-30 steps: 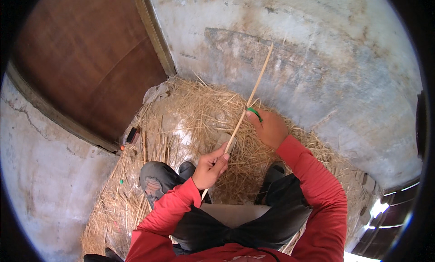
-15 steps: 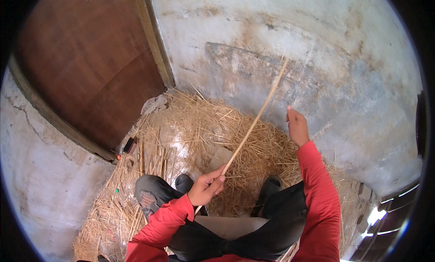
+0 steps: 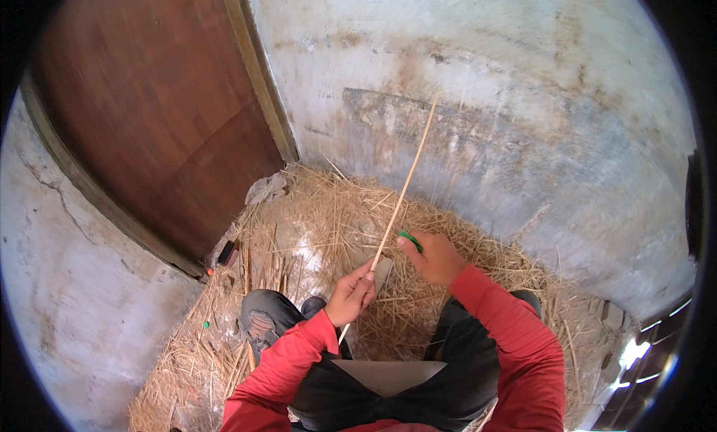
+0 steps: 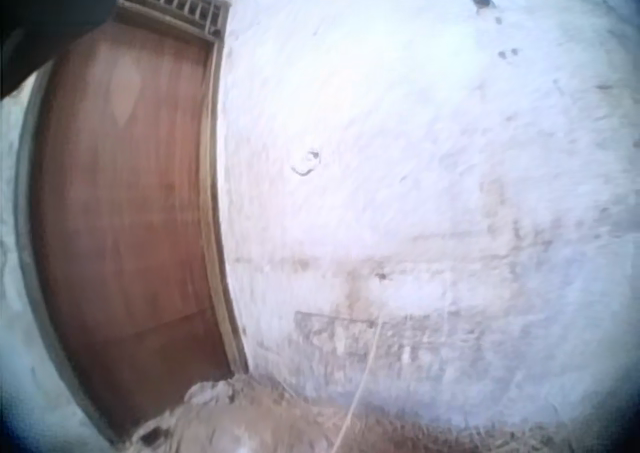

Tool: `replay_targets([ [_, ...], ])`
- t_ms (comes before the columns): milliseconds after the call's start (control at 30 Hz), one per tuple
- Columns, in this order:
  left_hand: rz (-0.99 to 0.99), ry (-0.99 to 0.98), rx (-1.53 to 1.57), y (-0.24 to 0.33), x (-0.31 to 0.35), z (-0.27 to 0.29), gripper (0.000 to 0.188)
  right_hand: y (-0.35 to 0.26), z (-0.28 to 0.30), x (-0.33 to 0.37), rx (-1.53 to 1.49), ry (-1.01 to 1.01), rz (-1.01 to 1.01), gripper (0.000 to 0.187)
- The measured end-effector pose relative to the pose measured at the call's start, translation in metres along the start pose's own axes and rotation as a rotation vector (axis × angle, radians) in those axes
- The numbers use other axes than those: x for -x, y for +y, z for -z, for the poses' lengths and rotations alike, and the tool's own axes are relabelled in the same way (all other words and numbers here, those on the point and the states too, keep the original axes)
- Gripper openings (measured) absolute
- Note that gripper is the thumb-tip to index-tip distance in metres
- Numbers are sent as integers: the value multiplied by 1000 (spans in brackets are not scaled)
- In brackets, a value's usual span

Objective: The person strips or whittles down a long bamboo stalk using a small green tool while sitting on a floor covered in straw.

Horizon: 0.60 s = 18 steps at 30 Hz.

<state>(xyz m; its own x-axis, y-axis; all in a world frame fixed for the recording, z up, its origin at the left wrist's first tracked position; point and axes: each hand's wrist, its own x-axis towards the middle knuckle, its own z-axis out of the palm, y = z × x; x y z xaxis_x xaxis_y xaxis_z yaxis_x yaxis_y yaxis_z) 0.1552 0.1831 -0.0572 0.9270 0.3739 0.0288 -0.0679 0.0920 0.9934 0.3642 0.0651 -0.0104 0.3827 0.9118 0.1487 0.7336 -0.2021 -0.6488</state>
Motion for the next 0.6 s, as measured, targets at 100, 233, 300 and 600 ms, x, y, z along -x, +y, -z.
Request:
replay_targets([
  [100,-6,-17,-30,1,4,-2,49,-8,-5,8,43,54,95,46],
  [233,-18,-36,-30,11,15,-11,49,-39,5,31,58,-37,69,46],
  [300,-20,-35,-33,14,19,-16,49,-52,8,44,87,-67,73,46],
  [600,-6,-130,139,22,27,-28,49,-55,5,67,187,69,-35,45],
])
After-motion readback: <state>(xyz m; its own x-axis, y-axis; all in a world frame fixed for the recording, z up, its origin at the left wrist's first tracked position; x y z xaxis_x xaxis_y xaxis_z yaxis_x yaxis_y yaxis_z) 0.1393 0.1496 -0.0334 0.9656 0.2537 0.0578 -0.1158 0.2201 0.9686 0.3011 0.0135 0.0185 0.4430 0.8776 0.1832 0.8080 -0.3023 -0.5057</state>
